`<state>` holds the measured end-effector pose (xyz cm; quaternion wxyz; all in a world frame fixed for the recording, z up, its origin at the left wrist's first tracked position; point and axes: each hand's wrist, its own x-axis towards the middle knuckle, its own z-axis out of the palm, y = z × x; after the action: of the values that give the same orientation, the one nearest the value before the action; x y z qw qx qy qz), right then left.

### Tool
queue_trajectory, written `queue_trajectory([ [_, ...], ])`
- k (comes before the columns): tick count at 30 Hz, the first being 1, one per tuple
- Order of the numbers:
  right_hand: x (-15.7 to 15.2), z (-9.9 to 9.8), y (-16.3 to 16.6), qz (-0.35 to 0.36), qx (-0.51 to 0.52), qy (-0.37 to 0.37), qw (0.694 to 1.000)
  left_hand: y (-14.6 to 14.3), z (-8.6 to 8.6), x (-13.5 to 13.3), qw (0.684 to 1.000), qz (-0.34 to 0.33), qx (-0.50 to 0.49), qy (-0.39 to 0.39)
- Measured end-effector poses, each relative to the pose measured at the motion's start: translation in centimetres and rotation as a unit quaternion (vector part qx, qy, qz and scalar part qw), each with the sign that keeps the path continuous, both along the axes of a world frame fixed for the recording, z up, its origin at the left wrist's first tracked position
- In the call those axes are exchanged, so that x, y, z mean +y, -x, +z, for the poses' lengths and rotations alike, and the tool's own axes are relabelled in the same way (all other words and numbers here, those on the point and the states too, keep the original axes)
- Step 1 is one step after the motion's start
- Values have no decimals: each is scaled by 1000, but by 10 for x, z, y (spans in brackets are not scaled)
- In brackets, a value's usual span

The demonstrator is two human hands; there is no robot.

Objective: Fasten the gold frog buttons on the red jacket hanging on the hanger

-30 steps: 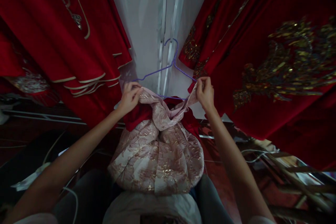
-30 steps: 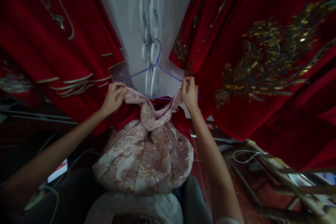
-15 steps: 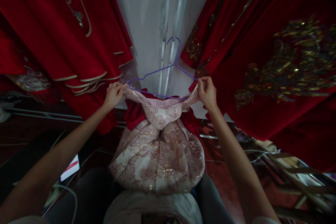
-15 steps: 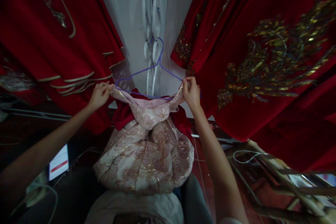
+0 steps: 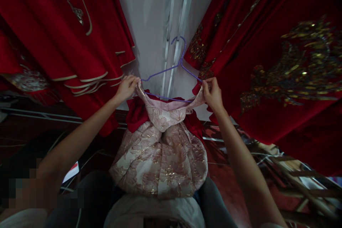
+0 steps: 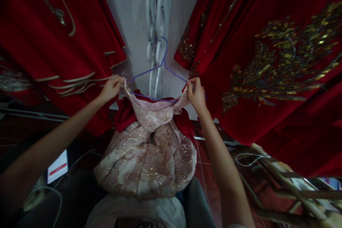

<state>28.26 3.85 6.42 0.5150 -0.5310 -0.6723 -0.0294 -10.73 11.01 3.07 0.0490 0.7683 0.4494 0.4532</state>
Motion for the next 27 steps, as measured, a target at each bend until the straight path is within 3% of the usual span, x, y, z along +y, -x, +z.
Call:
queue_trajectory([
  [9, 5, 1, 0, 32, 9, 25, 999, 23, -7, 0, 983, -86, -64, 146],
  [12, 7, -1, 2, 35, 8, 27, 999, 29, -2, 0, 975, -109, -68, 179],
  [22, 5, 1, 0, 20, -1, 33, 999, -27, 41, 2, 972, -166, 9, 168],
  [27, 5, -1, 0, 22, 11, 32, 999, -19, 30, 8, 970, -149, -57, 182],
])
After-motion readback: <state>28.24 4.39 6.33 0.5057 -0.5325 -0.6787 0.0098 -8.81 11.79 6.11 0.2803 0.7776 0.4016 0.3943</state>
